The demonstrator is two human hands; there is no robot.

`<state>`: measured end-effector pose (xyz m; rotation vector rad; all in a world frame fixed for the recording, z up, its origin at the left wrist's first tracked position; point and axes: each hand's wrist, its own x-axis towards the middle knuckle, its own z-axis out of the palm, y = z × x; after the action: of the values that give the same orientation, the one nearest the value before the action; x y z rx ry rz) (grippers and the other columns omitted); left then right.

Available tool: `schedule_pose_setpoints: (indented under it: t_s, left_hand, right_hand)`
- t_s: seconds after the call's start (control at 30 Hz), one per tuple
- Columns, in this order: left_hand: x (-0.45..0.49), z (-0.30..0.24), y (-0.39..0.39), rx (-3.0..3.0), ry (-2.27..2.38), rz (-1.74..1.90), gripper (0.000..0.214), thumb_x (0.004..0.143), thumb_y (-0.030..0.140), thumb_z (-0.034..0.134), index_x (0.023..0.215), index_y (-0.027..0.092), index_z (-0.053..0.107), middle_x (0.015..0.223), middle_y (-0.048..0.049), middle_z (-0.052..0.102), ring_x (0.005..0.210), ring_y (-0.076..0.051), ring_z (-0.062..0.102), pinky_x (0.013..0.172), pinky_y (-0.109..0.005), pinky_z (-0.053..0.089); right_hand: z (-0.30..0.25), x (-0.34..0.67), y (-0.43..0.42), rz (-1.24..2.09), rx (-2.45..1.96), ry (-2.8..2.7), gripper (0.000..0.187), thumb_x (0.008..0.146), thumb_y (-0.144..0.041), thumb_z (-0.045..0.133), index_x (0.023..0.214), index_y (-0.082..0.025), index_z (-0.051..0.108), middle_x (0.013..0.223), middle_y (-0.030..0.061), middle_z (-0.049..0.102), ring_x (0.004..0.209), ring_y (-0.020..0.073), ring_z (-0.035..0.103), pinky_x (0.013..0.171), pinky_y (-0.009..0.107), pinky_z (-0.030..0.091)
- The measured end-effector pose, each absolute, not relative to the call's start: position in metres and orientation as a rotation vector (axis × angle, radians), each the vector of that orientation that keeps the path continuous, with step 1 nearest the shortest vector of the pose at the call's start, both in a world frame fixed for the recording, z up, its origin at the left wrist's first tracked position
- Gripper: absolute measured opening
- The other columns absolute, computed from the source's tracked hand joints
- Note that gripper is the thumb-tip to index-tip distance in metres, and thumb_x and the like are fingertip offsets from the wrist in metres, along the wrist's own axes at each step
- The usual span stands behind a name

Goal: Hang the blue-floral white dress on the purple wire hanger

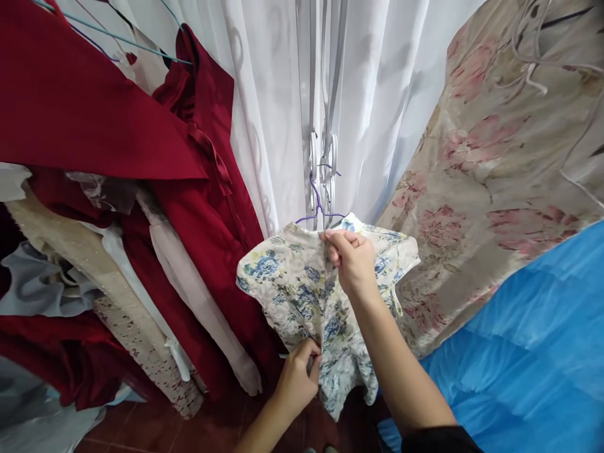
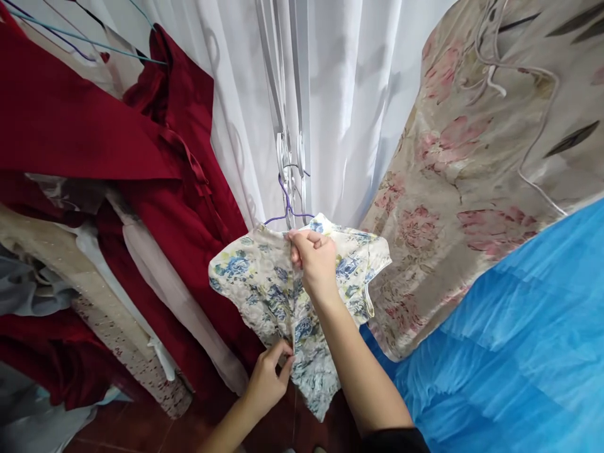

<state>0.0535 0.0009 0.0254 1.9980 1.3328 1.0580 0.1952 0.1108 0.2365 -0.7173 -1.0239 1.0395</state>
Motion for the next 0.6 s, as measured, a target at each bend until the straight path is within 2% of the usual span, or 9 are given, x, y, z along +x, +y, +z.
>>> schedule_pose_setpoints:
  t_s: [0.07, 0.17, 0.2, 0.33, 0.43, 0.5, 0.6]
  left_hand:
    - [0.037, 0.034, 0.011, 2.051, 1.302, 1.026, 0.008, 0.091, 0.016, 0.052, 0.087, 0.021, 0.058, 0.082, -0.0033, 0.064, 0.08, -0.02, 0.065, 0.074, -0.029, 0.049]
    - [0.018, 0.075, 0.04, 2.099, 1.188, 1.107, 0.008, 0.092, 0.02, 0.056, 0.097, 0.022, 0.062, 0.093, -0.0049, 0.069, 0.091, -0.021, 0.067, 0.084, -0.031, 0.05]
    - [0.015, 0.097, 0.052, 2.103, 1.157, 1.176, 0.013, 0.093, 0.022, 0.057, 0.105, 0.022, 0.062, 0.098, -0.0055, 0.07, 0.095, -0.021, 0.067, 0.089, -0.031, 0.05]
    - [0.023, 0.195, 0.1, 2.213, 1.021, 1.544, 0.038, 0.097, 0.021, 0.053, 0.135, 0.026, 0.056, 0.099, -0.0042, 0.071, 0.09, -0.018, 0.067, 0.086, -0.03, 0.05]
    - [0.04, 0.247, 0.115, 2.394, 0.893, 1.516, 0.018, 0.097, 0.022, 0.055, 0.109, 0.022, 0.069, 0.094, -0.0034, 0.071, 0.084, -0.017, 0.066, 0.078, -0.027, 0.049]
    - [0.046, 0.265, 0.114, 2.416, 0.865, 1.585, 0.012, 0.096, 0.022, 0.058, 0.096, 0.02, 0.07, 0.089, -0.0029, 0.071, 0.081, -0.016, 0.065, 0.076, -0.026, 0.049]
    - [0.034, 0.273, 0.115, 2.173, 0.955, 1.908, 0.01, 0.094, 0.024, 0.061, 0.097, 0.018, 0.069, 0.086, -0.0027, 0.07, 0.079, -0.015, 0.064, 0.076, -0.025, 0.049]
  right_hand:
    - [0.241, 0.188, 0.112, 1.048, -0.728, -1.03, 0.02, 0.081, -0.033, 0.066, 0.07, -0.015, 0.068, 0.042, -0.0064, 0.048, 0.038, 0.0073, 0.033, 0.04, 0.022, 0.026]
    - [0.234, 0.181, 0.106, 1.053, -0.759, -1.053, 0.016, 0.082, -0.031, 0.062, 0.077, -0.016, 0.068, 0.043, -0.0066, 0.05, 0.038, 0.0082, 0.037, 0.04, 0.021, 0.027]
    - [0.231, 0.18, 0.103, 1.038, -0.768, -1.057, 0.015, 0.082, -0.03, 0.061, 0.078, -0.017, 0.067, 0.043, -0.0067, 0.05, 0.039, 0.0083, 0.039, 0.041, 0.021, 0.028]
    - [0.229, 0.181, 0.096, 0.975, -0.784, -1.117, 0.017, 0.085, -0.031, 0.061, 0.074, -0.018, 0.063, 0.045, -0.007, 0.049, 0.041, 0.0082, 0.04, 0.044, 0.021, 0.03]
    - [0.23, 0.181, 0.097, 0.893, -0.812, -1.177, 0.024, 0.087, -0.037, 0.063, 0.072, -0.019, 0.057, 0.047, -0.0071, 0.048, 0.042, 0.008, 0.038, 0.044, 0.022, 0.027]
    - [0.223, 0.18, 0.099, 0.785, -0.871, -1.189, 0.029, 0.088, -0.039, 0.064, 0.07, -0.02, 0.053, 0.049, -0.0079, 0.043, 0.043, 0.0073, 0.033, 0.045, 0.022, 0.022]
    - [0.2, 0.178, 0.101, 0.713, -0.974, -1.226, 0.032, 0.089, -0.038, 0.063, 0.067, -0.02, 0.05, 0.05, -0.0088, 0.037, 0.044, 0.0068, 0.028, 0.045, 0.023, 0.018]
